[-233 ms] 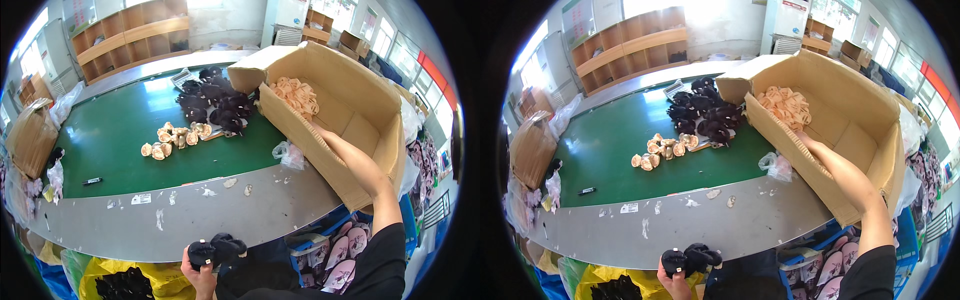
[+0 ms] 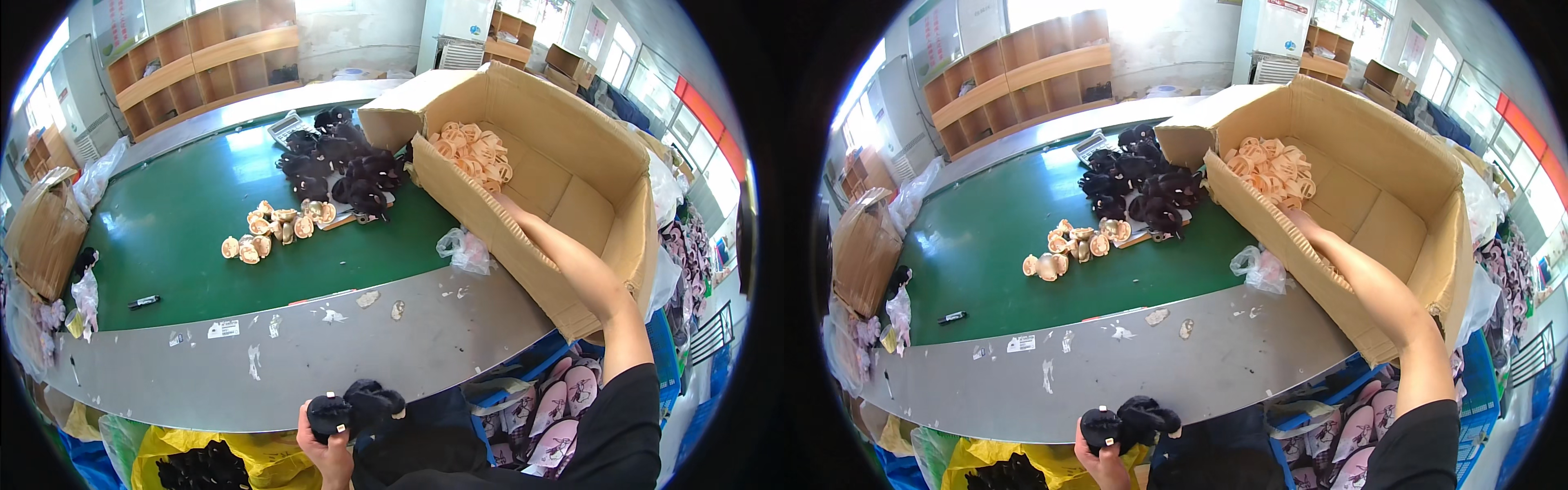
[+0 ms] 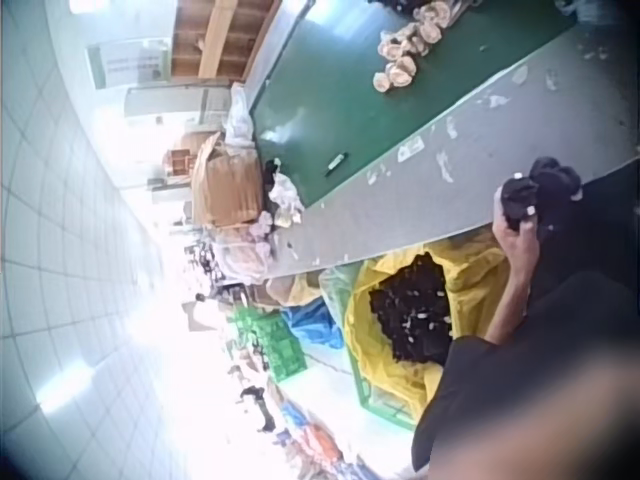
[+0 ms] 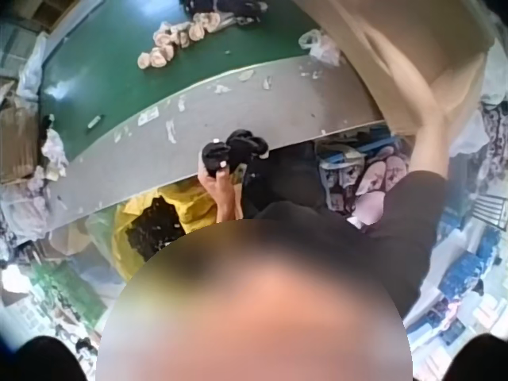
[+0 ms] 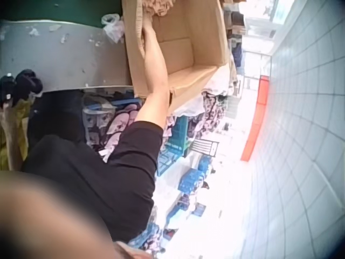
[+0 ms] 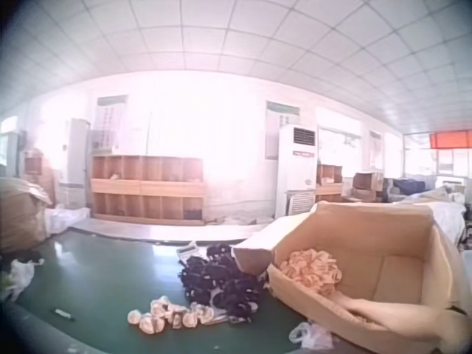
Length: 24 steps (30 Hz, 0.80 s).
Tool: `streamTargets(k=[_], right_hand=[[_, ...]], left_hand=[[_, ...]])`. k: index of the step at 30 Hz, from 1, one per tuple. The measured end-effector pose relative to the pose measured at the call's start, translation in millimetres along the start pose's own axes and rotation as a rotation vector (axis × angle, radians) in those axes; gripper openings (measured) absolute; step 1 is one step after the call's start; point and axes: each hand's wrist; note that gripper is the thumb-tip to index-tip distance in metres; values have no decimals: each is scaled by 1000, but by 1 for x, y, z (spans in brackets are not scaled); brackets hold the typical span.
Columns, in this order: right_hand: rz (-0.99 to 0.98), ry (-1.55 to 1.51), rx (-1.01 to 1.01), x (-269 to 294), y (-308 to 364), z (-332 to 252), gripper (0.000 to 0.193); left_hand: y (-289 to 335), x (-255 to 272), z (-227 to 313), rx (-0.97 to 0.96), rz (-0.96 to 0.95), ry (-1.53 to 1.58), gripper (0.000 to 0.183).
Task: The person repeatedly picks up black slipper uppers and beige insoles, inserts the insoles into the uppers, and places the assembled slippers on the table. The person handles items one at a time and continues the same assembly cycle throughout the clip.
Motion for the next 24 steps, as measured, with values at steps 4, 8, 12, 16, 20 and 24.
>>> streamTargets(k=[4, 8, 12, 16, 20, 24], right_hand=[[126, 77, -13, -5, 2, -3, 45], [187, 83, -25, -8, 9, -18, 41], [278, 187, 60, -1, -4, 11, 36], [338, -1, 87, -13, -11, 6, 28], [368, 28, 117, -10, 3, -5, 26], [327, 65, 109, -4, 16, -25, 26]], left_hand=[[1, 0, 2, 21, -16, 32, 34], [1, 2, 9, 30, -4, -23, 33], [3, 0, 10, 31, -10, -11, 33], [5, 3, 12, 33, 8, -17, 33], [7, 0, 17, 56, 1, -28, 33], [7, 0, 18, 62, 6, -46, 32]])
Point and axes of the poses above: each hand's wrist, its own y-axis away from the middle knuckle, its own x-axis out of the back of the hand, z = x × y, and after that the axes turned 3 degrees about y, right-handed
